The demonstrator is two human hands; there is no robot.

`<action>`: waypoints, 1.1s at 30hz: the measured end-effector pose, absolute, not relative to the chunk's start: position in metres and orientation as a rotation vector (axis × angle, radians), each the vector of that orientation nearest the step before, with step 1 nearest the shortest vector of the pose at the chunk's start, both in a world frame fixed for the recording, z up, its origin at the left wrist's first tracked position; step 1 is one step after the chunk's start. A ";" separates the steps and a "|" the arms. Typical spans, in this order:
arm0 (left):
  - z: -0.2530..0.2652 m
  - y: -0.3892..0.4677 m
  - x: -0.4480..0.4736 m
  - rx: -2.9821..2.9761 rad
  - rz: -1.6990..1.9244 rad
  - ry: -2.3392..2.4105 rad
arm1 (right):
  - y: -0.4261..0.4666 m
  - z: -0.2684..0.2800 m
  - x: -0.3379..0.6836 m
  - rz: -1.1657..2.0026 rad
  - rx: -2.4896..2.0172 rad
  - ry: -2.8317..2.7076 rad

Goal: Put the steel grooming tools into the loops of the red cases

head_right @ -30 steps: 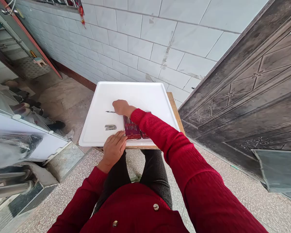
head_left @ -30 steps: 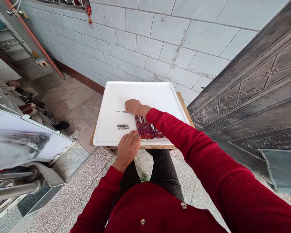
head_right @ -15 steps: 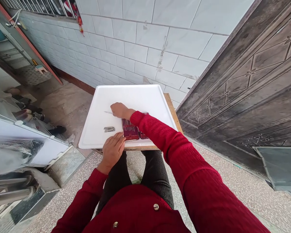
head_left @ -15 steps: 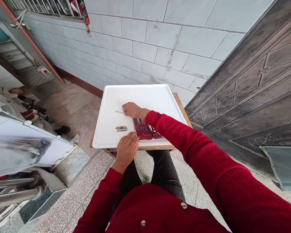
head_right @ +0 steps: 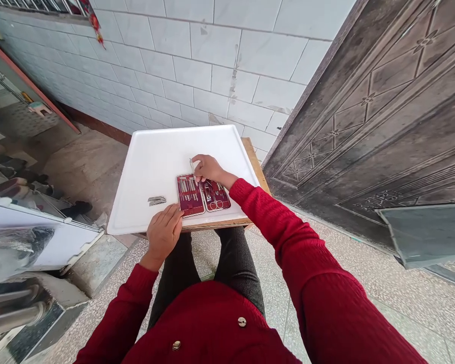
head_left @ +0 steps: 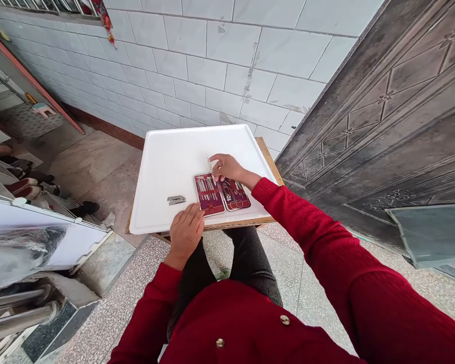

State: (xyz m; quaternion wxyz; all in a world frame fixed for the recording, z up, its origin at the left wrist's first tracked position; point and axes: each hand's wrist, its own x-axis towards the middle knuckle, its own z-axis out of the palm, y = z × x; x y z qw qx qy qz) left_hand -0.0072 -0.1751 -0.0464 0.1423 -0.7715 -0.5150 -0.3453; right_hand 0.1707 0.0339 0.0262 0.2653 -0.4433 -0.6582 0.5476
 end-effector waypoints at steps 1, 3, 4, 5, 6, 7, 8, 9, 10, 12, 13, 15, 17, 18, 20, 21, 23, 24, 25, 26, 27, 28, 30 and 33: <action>-0.046 -0.175 -0.007 -2.226 -0.992 -1.493 | 0.034 0.026 0.172 1.466 -1.204 -1.780; -0.045 -0.175 -0.007 -2.222 -0.979 -1.496 | 0.033 0.025 0.173 1.447 -1.209 -1.790; -0.044 -0.175 -0.006 -2.220 -0.971 -1.490 | 0.032 0.025 0.174 1.439 -1.210 -1.794; -0.044 -0.175 -0.006 -2.217 -0.964 -1.480 | 0.032 0.025 0.174 1.432 -1.210 -1.797; -0.043 -0.175 -0.006 -2.211 -0.959 -1.468 | 0.031 0.025 0.174 1.430 -1.210 -1.799; -0.043 -0.175 -0.006 -2.205 -0.955 -1.459 | 0.030 0.026 0.174 1.431 -1.212 -1.799; -0.043 -0.175 -0.006 -2.199 -0.954 -1.452 | 0.030 0.026 0.174 1.436 -1.214 -1.800; -0.043 -0.175 -0.006 -2.197 -0.953 -1.451 | 0.030 0.026 0.173 1.444 -1.214 -1.801; -0.043 -0.175 -0.006 -2.197 -0.954 -1.455 | 0.030 0.026 0.173 1.455 -1.214 -1.800; -0.043 -0.174 -0.006 -2.201 -0.951 -1.462 | 0.030 0.026 0.172 1.470 -1.212 -1.797; -0.043 -0.174 -0.006 -2.203 -0.948 -1.464 | 0.030 0.026 0.172 1.474 -1.213 -1.795; -0.043 -0.174 -0.006 -2.202 -0.943 -1.470 | 0.028 0.026 0.172 1.478 -1.219 -1.795; -0.043 -0.174 -0.006 -2.197 -0.943 -1.473 | 0.026 0.027 0.172 1.478 -1.227 -1.799; -0.043 -0.174 -0.006 -2.193 -0.946 -1.469 | 0.025 0.027 0.172 1.474 -1.233 -1.803; -0.043 -0.174 -0.006 -2.186 -0.951 -1.452 | 0.023 0.028 0.173 1.455 -1.244 -1.826; -0.043 -0.174 -0.006 -2.186 -0.954 -1.446 | 0.023 0.027 0.174 1.435 -1.251 -1.851; -0.043 -0.174 -0.006 -2.194 -0.957 -1.448 | 0.024 0.026 0.175 1.352 -1.268 -1.939; -0.043 -0.174 -0.006 -2.199 -0.957 -1.456 | 0.024 0.026 0.176 1.281 -1.278 -2.000; -0.043 -0.174 -0.006 -2.201 -0.958 -1.465 | 0.025 0.025 0.176 1.186 -1.288 -2.065; -0.043 -0.174 -0.006 -2.202 -0.961 -1.471 | 0.026 0.024 0.175 1.070 -1.298 -2.124; -0.043 -0.174 -0.006 -2.202 -0.964 -1.473 | 0.027 0.024 0.174 0.944 -1.306 -2.174; -0.043 -0.174 -0.006 -2.202 -0.967 -1.475 | 0.028 0.023 0.173 0.820 -1.316 -2.214; -0.043 -0.173 -0.006 -2.202 -0.973 -1.472 | 0.029 0.022 0.171 0.622 -1.349 -2.264; -0.042 -0.173 -0.006 -2.204 -0.973 -1.465 | 0.027 0.020 0.169 0.499 -1.388 -2.308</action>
